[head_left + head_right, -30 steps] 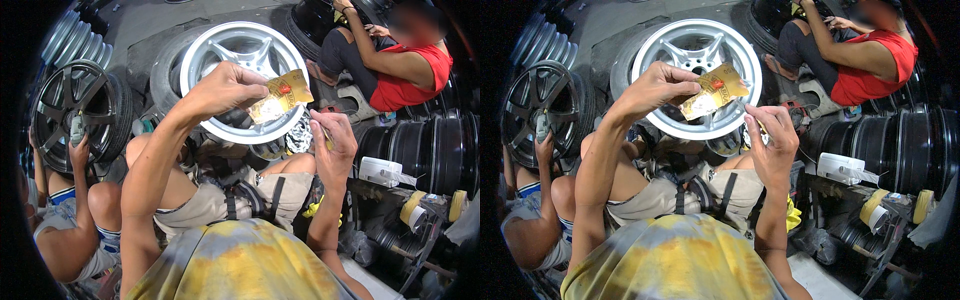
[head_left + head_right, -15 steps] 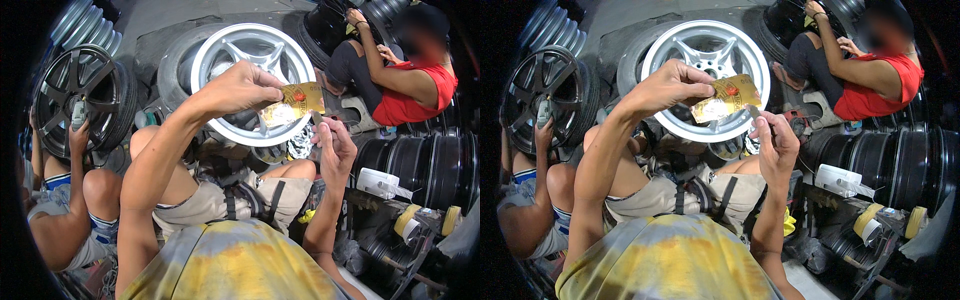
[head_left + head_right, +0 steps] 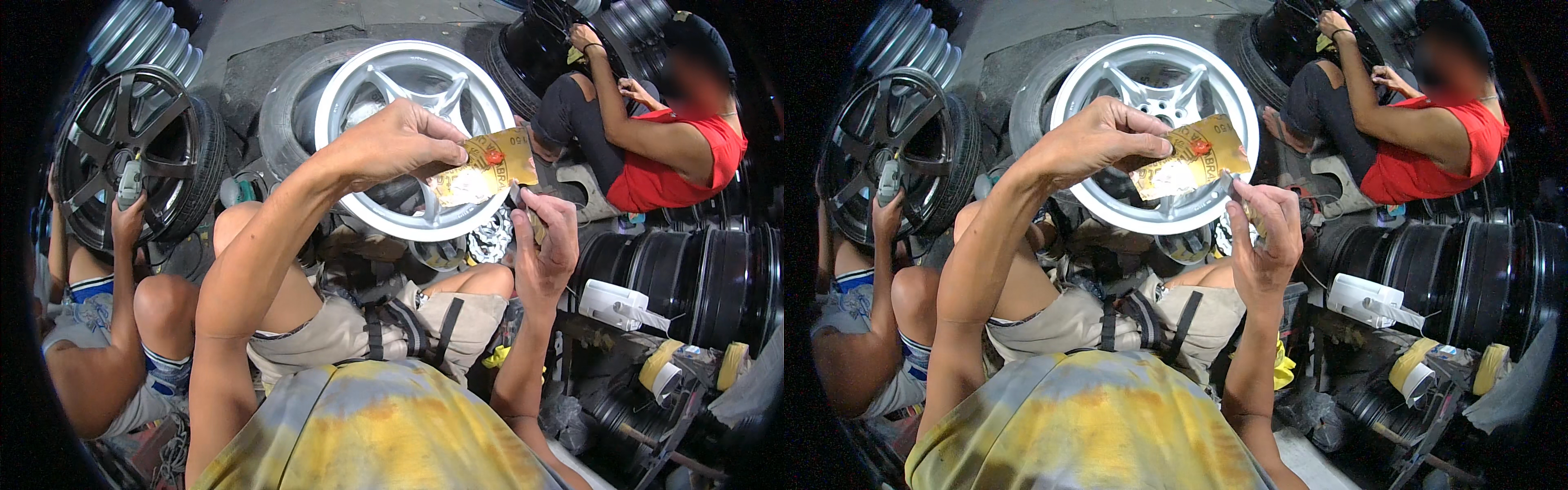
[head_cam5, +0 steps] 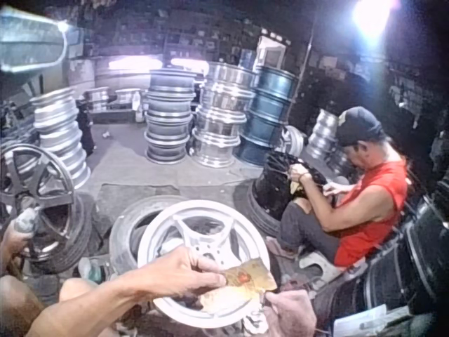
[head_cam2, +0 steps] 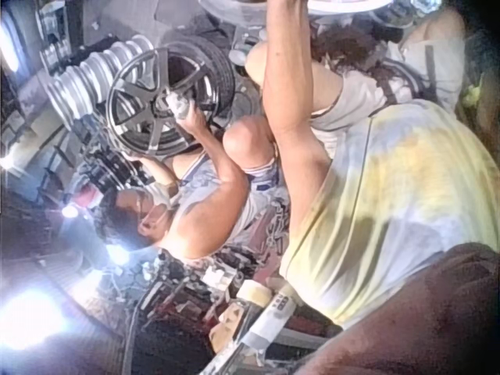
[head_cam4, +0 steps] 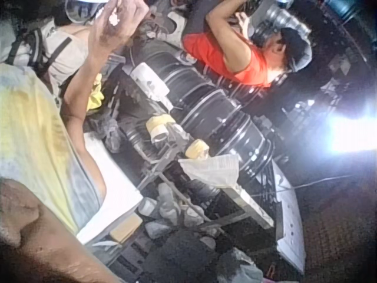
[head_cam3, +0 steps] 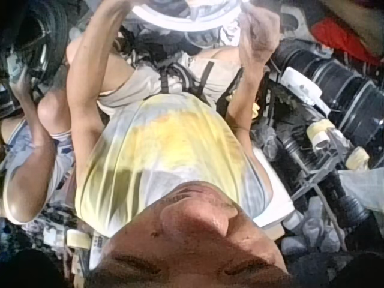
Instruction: The person sits on the floor and wipes a silver car wheel with a yellow cloth. They clean the rim and spokes thoroughly, then apply a substance from a small packet to the wheel surface.
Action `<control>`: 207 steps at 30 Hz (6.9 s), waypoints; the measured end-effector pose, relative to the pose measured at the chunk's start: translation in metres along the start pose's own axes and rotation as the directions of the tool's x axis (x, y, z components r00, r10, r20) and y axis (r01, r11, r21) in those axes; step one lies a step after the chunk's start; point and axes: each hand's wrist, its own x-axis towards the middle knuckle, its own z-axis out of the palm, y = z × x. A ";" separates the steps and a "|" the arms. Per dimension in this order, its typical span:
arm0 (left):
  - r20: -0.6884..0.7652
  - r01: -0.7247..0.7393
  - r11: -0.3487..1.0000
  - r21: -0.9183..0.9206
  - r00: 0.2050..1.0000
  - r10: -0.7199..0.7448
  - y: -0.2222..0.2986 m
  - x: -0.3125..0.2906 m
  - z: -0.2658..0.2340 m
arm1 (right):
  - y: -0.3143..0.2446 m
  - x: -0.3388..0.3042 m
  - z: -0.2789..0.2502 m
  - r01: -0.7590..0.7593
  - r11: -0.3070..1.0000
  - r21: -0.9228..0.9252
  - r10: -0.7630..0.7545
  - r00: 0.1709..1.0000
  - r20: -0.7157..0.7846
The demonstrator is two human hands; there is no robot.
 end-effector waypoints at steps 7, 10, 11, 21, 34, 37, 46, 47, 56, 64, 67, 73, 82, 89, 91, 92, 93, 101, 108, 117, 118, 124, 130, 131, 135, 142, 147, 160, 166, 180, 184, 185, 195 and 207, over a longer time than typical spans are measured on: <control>0.001 0.029 0.999 -0.037 1.000 -0.029 -0.002 0.001 -0.005 | -0.013 -0.002 -0.001 -0.032 0.994 -0.109 0.036 0.999 0.034; -0.010 0.014 1.000 -0.001 1.000 -0.014 0.001 0.000 -0.005 | -0.011 -0.003 -0.006 -0.039 0.996 -0.083 0.040 0.999 0.011; -0.011 0.010 1.000 0.011 1.000 -0.010 0.001 0.000 -0.004 | -0.011 -0.003 -0.007 -0.048 0.996 -0.075 0.048 0.999 0.000; -0.011 -0.043 0.995 0.091 0.999 0.044 -0.007 0.003 -0.007 | -0.014 0.004 -0.005 -0.076 0.991 -0.109 0.081 0.996 0.041; -0.025 -0.064 0.991 0.122 0.997 0.067 -0.007 0.002 -0.007 | -0.013 0.010 -0.001 -0.068 0.990 -0.120 0.078 0.994 0.075; -0.039 -0.054 0.989 0.140 0.997 0.060 -0.001 -0.001 -0.006 | -0.013 0.012 -0.005 -0.086 0.989 -0.121 0.094 0.994 0.061; 0.004 -0.070 0.991 0.114 0.998 0.070 -0.006 0.002 -0.008 | -0.003 0.004 0.004 -0.171 0.984 0.054 0.165 0.981 0.100; 0.007 -0.071 0.989 0.127 0.997 0.071 -0.005 0.002 -0.008 | -0.002 0.002 0.003 -0.176 0.982 0.069 0.168 0.979 0.113; -0.005 0.015 0.999 -0.040 1.000 -0.015 -0.003 0.002 -0.007 | -0.001 0.008 0.001 0.022 1.000 -0.010 -0.022 0.999 0.033; -0.010 0.013 1.000 -0.025 1.000 -0.013 -0.004 0.002 -0.012 | 0.000 -0.001 0.002 0.011 0.999 -0.039 -0.010 0.999 0.036; -0.008 0.008 1.000 0.012 1.000 -0.008 -0.003 0.001 -0.012 | 0.001 -0.006 0.000 -0.213 0.951 0.225 0.211 0.977 0.034; -0.056 -0.027 0.998 -0.058 0.998 0.023 -0.003 0.000 -0.006 | -0.001 -0.006 0.005 -0.398 0.861 0.317 0.394 0.916 0.080; -0.061 -0.042 0.998 0.051 0.997 0.045 0.002 -0.002 -0.008 | -0.010 0.008 -0.006 0.000 0.989 -0.150 0.005 0.999 0.032; -0.052 -0.040 0.998 0.051 0.998 0.043 0.006 -0.003 -0.008 | -0.017 0.013 -0.007 0.051 0.970 -0.236 -0.036 0.997 0.067; -0.038 -0.051 0.998 0.048 0.998 0.053 0.003 0.000 -0.009 | -0.017 0.013 -0.007 0.039 0.973 -0.226 -0.024 0.997 0.069; -0.032 -0.056 0.997 0.047 0.998 0.058 0.001 0.001 -0.010 | -0.017 0.013 -0.006 0.027 0.976 -0.218 -0.012 0.997 0.072; -0.031 -0.054 0.998 0.033 0.998 0.055 0.001 0.001 -0.010 | -0.018 0.013 -0.006 0.017 0.978 -0.208 -0.001 0.997 0.075; -0.205 -0.154 0.971 0.184 0.960 0.191 -0.003 0.002 -0.032 | -0.004 0.009 -0.001 -0.070 0.992 -0.103 0.089 0.978 0.187; -0.442 -0.060 0.685 0.726 0.723 0.532 -0.004 -0.001 -0.079 | 0.059 0.031 0.040 0.052 0.997 -0.065 0.002 0.766 0.643; -0.627 0.124 0.751 0.648 0.647 0.435 0.015 -0.029 -0.109 | 0.079 0.073 0.081 0.505 0.859 -0.079 -0.199 0.473 0.858; -0.614 0.128 0.716 0.686 0.629 0.476 0.014 -0.030 -0.113 | 0.079 0.076 0.083 0.524 0.848 -0.077 -0.200 0.452 0.869; -0.624 0.132 0.780 0.612 0.686 0.374 0.017 -0.041 -0.112 | 0.084 0.080 0.098 0.581 0.814 -0.015 -0.256 0.382 0.888; -0.636 0.120 0.782 0.611 0.663 0.395 0.019 -0.038 -0.110 | 0.086 0.087 0.101 0.623 0.782 -0.005 -0.286 0.366 0.886; -0.641 0.127 0.784 0.607 0.662 0.389 0.021 -0.038 -0.110 | 0.088 0.088 0.103 0.622 0.783 0.005 -0.287 0.355 0.890; -0.634 0.127 0.776 0.617 0.665 0.395 0.020 -0.039 -0.112 | 0.088 0.088 0.106 0.630 0.776 0.012 -0.300 0.353 0.886; -0.610 0.091 0.770 0.632 0.672 0.420 0.018 -0.038 -0.114 | 0.089 0.086 0.109 0.636 0.772 0.021 -0.306 0.343 0.888; -0.596 0.083 0.760 0.645 0.677 0.432 0.018 -0.036 -0.115 | 0.089 0.086 0.108 0.636 0.772 0.010 -0.291 0.339 0.895; -0.601 0.114 0.734 0.669 0.664 0.445 0.017 -0.034 -0.115 | 0.084 0.087 0.106 0.669 0.744 0.010 -0.314 0.336 0.888; -0.609 0.112 0.755 0.646 0.672 0.422 0.019 -0.035 -0.111 | 0.081 0.083 0.109 0.685 0.728 -0.006 -0.303 0.330 0.894; -0.606 0.112 0.752 0.650 0.673 0.423 0.019 -0.034 -0.111 | 0.075 0.082 0.108 0.708 0.706 -0.022 -0.308 0.335 0.890; -0.609 0.107 0.757 0.644 0.671 0.424 0.019 -0.034 -0.110 | 0.079 0.084 0.107 0.701 0.713 -0.011 -0.303 0.323 0.897; -0.608 0.105 0.758 0.644 0.671 0.423 0.019 -0.034 -0.110 | 0.079 0.084 0.106 0.696 0.718 -0.007 -0.304 0.323 0.896; -0.598 0.088 0.752 0.654 0.668 0.442 0.016 -0.033 -0.112 | 0.080 0.085 0.109 0.682 0.731 -0.011 -0.300 0.336 0.893; -0.602 0.104 0.766 0.634 0.688 0.405 0.019 -0.031 -0.110 | 0.076 0.086 0.107 0.712 0.702 -0.017 -0.311 0.328 0.892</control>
